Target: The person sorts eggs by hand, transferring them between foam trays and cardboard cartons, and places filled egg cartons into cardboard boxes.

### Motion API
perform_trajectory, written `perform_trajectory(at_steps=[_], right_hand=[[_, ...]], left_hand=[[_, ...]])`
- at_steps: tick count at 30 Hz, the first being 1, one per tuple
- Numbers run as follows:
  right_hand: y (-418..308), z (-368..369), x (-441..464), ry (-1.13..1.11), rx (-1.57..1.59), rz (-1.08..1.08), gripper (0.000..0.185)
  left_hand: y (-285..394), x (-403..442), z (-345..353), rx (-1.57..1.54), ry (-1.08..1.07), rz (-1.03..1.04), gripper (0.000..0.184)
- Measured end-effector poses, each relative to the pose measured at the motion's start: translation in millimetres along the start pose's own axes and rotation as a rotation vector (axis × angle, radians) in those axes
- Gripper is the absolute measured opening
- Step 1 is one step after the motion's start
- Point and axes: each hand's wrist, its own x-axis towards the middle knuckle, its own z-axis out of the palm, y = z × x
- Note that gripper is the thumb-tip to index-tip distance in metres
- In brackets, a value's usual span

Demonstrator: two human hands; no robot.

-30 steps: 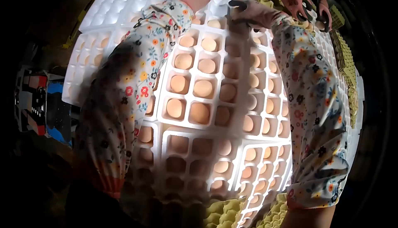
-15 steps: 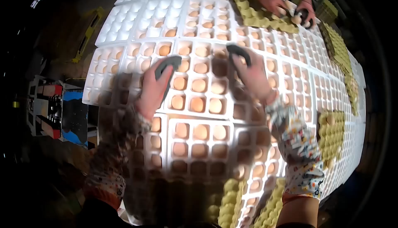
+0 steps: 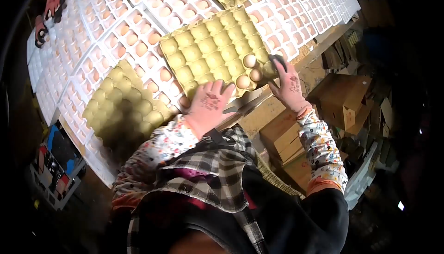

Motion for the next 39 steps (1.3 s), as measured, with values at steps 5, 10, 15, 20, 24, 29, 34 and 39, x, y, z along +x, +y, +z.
perform_trajectory(at_steps=[5,10,15,20,24,29,34,39], right_hand=[[44.3,43.0,17.1,-0.232,-0.016,-0.461,0.058],[68.0,30.4,37.7,-0.189,1.413,0.519,0.038],[81.7,11.1,69.6,-0.141,0.780,0.060,0.030],[46.4,49.8,69.3,-0.186,-0.014,-0.377,0.046],[43.9,47.2,81.6,-0.182,0.197,-0.327,0.041],[30.4,40.6,81.9,-0.187,0.197,-0.257,0.042],[-22.6,48.2,85.0,-0.045,0.955,0.125,0.034],[-214.3,92.0,147.2,-0.182,1.021,-0.032,0.034]], left_hand=[[16.1,36.6,41.0,-0.152,0.151,-0.340,0.042],[-2.2,33.1,21.1,-1.844,0.543,-0.558,0.034],[49.8,85.2,30.4,-0.007,0.011,-0.501,0.054],[24.2,55.8,16.0,-1.602,0.341,-0.594,0.044],[12.6,7.1,-17.7,-2.204,0.445,-0.370,0.051],[-44.8,-77.3,-40.3,-2.296,0.639,-0.427,0.043],[-149.2,-201.2,-92.8,-1.604,0.975,-0.280,0.036],[-260.8,-275.3,-147.9,-2.571,1.005,0.110,0.038]])
